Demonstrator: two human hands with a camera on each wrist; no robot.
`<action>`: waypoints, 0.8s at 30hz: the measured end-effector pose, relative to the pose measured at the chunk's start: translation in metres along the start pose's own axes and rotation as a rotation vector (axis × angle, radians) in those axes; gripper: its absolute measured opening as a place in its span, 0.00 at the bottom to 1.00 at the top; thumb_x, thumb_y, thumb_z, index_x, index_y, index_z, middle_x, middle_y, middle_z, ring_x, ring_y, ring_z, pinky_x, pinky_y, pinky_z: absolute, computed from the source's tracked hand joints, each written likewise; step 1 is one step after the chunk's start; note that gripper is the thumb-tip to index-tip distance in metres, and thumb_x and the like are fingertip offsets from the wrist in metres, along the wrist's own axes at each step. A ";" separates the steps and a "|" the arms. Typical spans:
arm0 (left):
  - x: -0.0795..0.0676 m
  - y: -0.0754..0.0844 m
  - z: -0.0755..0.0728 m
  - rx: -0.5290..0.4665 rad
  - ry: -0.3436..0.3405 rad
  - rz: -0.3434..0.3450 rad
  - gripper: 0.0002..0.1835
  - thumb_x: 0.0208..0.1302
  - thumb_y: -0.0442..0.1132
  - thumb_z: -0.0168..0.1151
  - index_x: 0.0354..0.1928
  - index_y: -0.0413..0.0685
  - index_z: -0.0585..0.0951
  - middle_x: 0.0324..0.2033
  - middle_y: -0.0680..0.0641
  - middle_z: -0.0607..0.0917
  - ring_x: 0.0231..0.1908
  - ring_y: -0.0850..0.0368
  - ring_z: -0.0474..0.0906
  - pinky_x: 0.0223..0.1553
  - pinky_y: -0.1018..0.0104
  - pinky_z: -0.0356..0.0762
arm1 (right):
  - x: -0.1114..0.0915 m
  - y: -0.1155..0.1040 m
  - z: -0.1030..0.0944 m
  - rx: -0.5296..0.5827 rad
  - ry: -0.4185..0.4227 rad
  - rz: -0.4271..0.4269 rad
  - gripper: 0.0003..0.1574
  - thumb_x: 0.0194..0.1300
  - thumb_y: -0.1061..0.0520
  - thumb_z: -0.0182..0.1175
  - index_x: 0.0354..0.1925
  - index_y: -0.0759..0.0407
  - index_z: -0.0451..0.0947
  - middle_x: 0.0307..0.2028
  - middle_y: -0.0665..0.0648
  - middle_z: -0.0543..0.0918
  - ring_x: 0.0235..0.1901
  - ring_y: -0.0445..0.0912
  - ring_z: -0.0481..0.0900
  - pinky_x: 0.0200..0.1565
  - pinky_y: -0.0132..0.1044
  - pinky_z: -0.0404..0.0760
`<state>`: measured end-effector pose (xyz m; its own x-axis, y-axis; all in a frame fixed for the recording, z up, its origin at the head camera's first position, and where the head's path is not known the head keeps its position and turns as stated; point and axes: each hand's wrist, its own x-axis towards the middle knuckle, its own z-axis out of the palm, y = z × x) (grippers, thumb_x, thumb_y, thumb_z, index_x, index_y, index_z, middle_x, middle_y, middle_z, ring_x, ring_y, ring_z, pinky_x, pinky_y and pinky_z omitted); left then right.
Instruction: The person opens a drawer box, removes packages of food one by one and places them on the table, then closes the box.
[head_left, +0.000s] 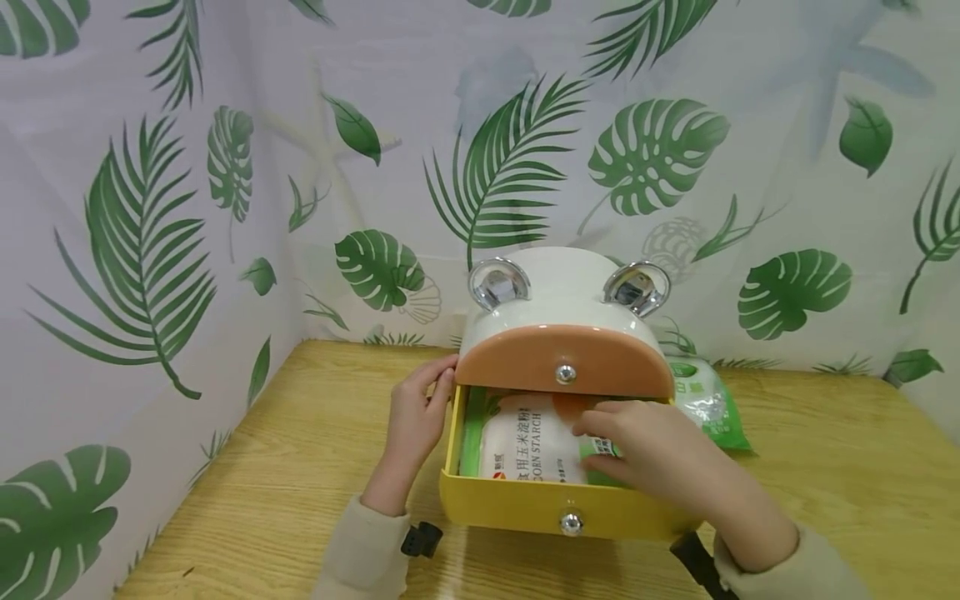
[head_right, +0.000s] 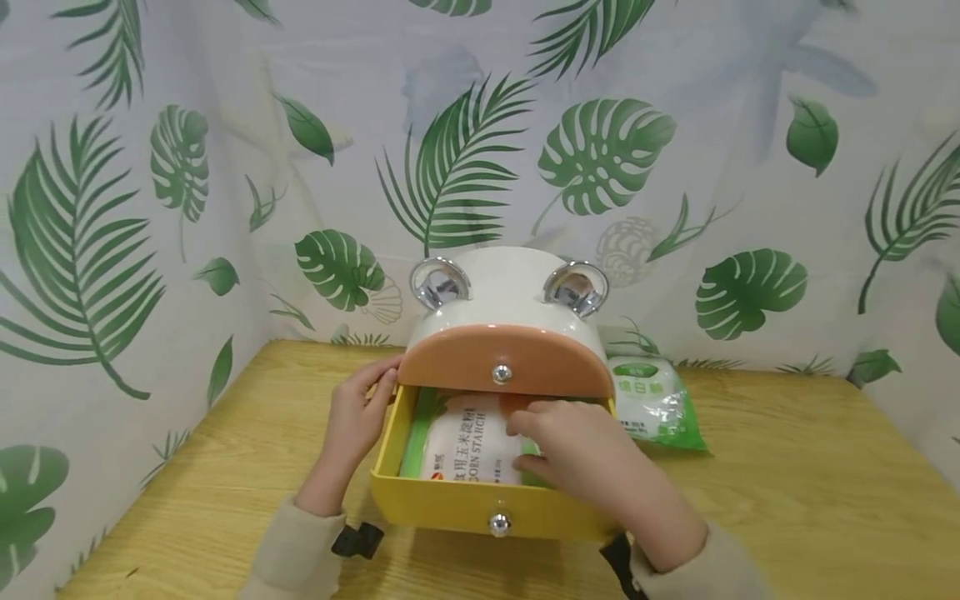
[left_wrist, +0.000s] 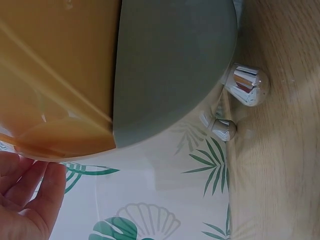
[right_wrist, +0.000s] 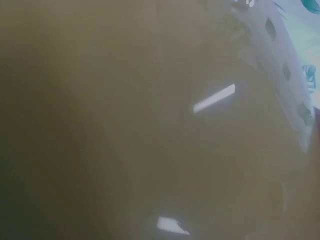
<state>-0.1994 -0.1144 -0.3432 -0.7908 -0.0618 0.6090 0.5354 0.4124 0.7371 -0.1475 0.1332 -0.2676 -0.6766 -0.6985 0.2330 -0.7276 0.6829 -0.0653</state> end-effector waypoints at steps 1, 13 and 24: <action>0.000 0.000 0.001 -0.001 -0.002 -0.002 0.12 0.63 0.32 0.51 0.44 0.34 0.78 0.40 0.40 0.80 0.41 0.49 0.76 0.34 0.65 0.79 | 0.002 0.002 0.001 0.023 -0.047 0.015 0.13 0.47 0.51 0.67 0.34 0.52 0.78 0.30 0.45 0.77 0.28 0.38 0.74 0.29 0.31 0.75; 0.000 0.000 0.001 0.012 0.001 -0.011 0.12 0.63 0.32 0.51 0.45 0.34 0.78 0.41 0.40 0.80 0.43 0.48 0.76 0.34 0.64 0.78 | 0.011 0.015 0.012 0.234 -0.261 0.112 0.19 0.47 0.52 0.68 0.39 0.55 0.78 0.36 0.47 0.78 0.36 0.41 0.74 0.39 0.38 0.75; -0.001 -0.001 0.001 0.024 -0.002 -0.005 0.12 0.63 0.32 0.51 0.46 0.34 0.78 0.42 0.40 0.80 0.43 0.49 0.76 0.34 0.62 0.79 | 0.011 0.016 0.015 0.280 -0.293 0.151 0.20 0.44 0.53 0.69 0.39 0.54 0.77 0.37 0.47 0.78 0.36 0.42 0.72 0.41 0.41 0.74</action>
<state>-0.1999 -0.1138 -0.3448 -0.7942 -0.0623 0.6044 0.5240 0.4335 0.7332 -0.1689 0.1333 -0.2805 -0.7522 -0.6538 -0.0817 -0.5934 0.7261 -0.3474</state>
